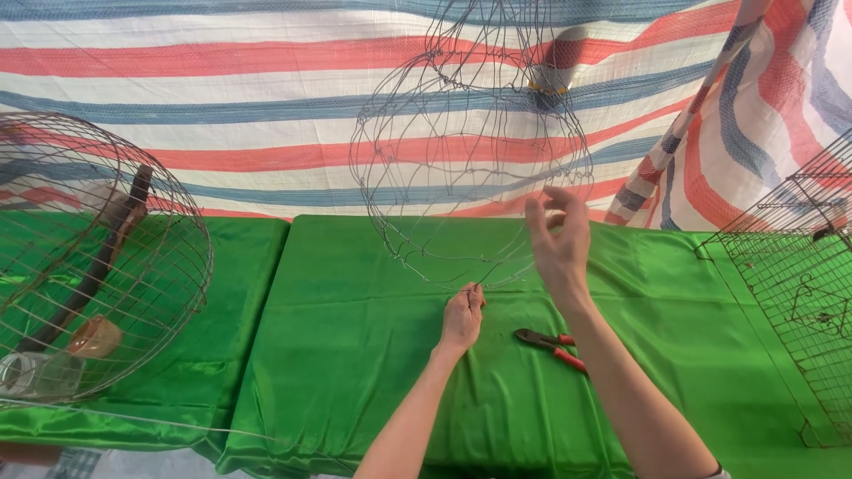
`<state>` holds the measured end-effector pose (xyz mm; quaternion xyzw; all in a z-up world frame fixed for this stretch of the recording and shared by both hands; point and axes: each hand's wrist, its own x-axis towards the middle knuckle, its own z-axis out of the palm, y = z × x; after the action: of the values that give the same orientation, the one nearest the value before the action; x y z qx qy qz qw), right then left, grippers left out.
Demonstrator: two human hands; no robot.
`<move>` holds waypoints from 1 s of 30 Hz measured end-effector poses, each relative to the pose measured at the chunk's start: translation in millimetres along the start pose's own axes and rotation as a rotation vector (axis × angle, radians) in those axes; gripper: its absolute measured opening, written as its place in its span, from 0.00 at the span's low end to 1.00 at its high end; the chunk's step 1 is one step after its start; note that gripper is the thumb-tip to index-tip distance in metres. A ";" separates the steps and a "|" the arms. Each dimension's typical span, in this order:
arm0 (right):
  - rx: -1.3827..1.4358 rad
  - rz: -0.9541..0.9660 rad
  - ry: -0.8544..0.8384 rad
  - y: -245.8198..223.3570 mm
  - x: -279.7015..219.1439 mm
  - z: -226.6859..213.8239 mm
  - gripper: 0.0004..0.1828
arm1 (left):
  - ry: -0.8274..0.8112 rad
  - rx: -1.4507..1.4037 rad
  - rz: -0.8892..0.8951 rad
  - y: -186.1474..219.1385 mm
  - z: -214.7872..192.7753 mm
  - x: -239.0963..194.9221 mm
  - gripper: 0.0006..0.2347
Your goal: Securing the joints of a wire cage frame by twisting thin wire around them using hands and pliers.
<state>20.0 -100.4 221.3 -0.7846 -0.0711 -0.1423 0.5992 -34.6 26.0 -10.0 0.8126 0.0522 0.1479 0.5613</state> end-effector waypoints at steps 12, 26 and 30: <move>0.055 0.193 0.031 -11.5 -7.8 19.5 0.43 | -0.004 -0.017 0.027 -3.6 2.6 0.5 0.22; 0.160 0.310 0.140 6.5 -9.4 24.7 0.32 | -0.033 -0.089 0.016 -12.3 4.5 3.5 0.22; 0.216 0.161 0.142 17.4 -12.0 30.0 0.19 | -0.032 -0.115 0.035 -20.5 6.2 3.7 0.21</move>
<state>17.6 -75.6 194.4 -0.7066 0.0198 -0.1406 0.6932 -27.6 28.8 -30.4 0.7822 0.0203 0.1476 0.6049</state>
